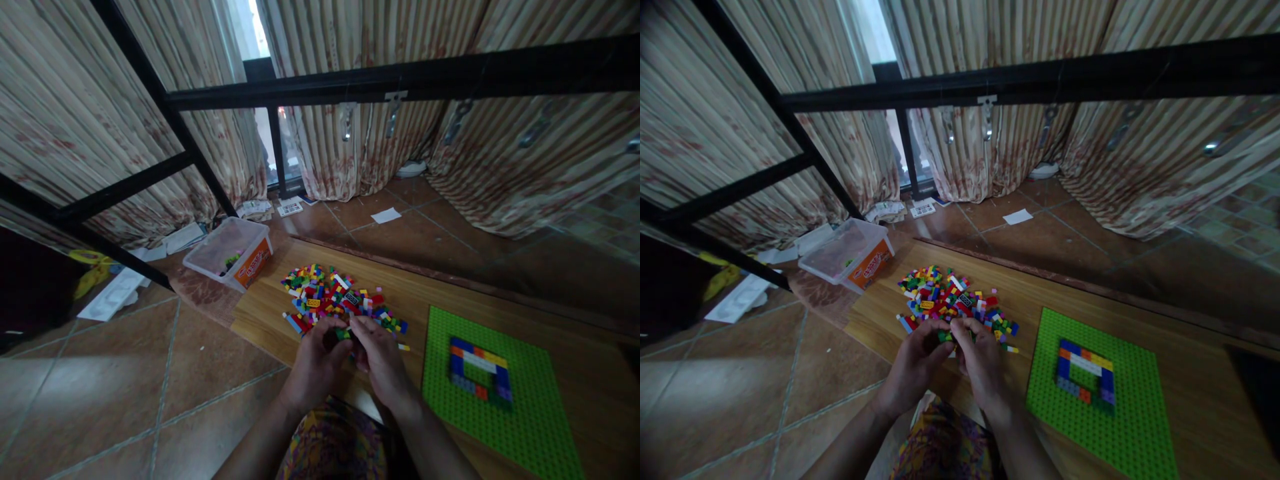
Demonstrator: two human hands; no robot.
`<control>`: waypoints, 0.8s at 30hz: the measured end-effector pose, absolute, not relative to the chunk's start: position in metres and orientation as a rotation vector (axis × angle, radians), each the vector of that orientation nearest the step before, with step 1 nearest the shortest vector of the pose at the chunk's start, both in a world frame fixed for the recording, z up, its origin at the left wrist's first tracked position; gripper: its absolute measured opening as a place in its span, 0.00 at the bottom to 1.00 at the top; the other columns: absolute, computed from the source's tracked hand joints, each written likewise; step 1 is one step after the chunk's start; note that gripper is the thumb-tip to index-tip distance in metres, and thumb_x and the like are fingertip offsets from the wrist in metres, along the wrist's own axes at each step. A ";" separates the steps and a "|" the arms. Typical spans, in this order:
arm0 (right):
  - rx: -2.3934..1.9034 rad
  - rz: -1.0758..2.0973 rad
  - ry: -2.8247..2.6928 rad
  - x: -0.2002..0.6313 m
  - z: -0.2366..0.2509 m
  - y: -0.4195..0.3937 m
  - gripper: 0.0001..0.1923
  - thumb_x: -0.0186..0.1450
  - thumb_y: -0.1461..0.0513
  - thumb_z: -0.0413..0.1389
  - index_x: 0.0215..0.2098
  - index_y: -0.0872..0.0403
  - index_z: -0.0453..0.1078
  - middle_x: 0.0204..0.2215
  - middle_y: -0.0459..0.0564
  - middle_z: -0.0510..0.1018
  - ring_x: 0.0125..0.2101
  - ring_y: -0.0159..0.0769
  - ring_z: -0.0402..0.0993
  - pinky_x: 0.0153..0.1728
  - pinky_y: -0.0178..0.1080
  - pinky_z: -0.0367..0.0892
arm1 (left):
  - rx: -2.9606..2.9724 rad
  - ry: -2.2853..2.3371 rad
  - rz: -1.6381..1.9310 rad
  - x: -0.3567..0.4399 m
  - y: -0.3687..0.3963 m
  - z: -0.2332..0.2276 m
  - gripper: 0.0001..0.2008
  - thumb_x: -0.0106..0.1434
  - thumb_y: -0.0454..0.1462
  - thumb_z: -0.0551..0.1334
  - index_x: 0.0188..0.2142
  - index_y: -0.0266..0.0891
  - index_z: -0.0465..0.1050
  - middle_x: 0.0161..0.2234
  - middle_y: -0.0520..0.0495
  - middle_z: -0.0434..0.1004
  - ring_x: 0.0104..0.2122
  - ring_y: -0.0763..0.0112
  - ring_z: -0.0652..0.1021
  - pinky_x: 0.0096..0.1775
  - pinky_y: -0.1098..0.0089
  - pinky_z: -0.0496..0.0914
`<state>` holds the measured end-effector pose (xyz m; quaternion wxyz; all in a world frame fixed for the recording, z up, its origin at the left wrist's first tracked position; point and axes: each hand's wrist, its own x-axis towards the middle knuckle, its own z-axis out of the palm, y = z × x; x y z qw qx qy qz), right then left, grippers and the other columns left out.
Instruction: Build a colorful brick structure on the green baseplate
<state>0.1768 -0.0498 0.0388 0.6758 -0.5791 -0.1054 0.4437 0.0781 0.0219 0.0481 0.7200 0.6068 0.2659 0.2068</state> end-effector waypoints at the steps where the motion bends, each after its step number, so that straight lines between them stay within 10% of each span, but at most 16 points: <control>1: -1.357 0.977 -0.271 0.175 0.040 -0.050 0.19 0.57 0.45 0.60 0.30 0.53 0.72 0.14 0.37 0.58 0.14 0.24 0.50 0.13 0.30 0.44 | 1.375 0.614 0.469 0.078 0.022 0.049 0.10 0.61 0.38 0.62 0.42 0.39 0.68 0.33 0.50 0.75 0.33 0.70 0.77 0.37 0.70 0.70; 8: -1.491 0.711 -0.412 0.166 0.033 -0.045 0.18 0.62 0.48 0.55 0.24 0.53 0.70 0.21 0.43 0.69 0.26 0.33 0.64 0.27 0.34 0.60 | 1.593 0.778 0.527 0.079 0.018 0.048 0.07 0.59 0.37 0.62 0.37 0.37 0.71 0.31 0.49 0.74 0.32 0.71 0.74 0.35 0.72 0.68; 24: -1.407 0.765 -0.110 0.163 0.023 -0.038 0.18 0.62 0.47 0.52 0.23 0.50 0.67 0.19 0.43 0.70 0.21 0.34 0.63 0.22 0.36 0.57 | 1.560 0.801 0.575 0.086 0.021 0.040 0.06 0.57 0.35 0.62 0.35 0.37 0.72 0.30 0.49 0.75 0.31 0.70 0.74 0.35 0.71 0.68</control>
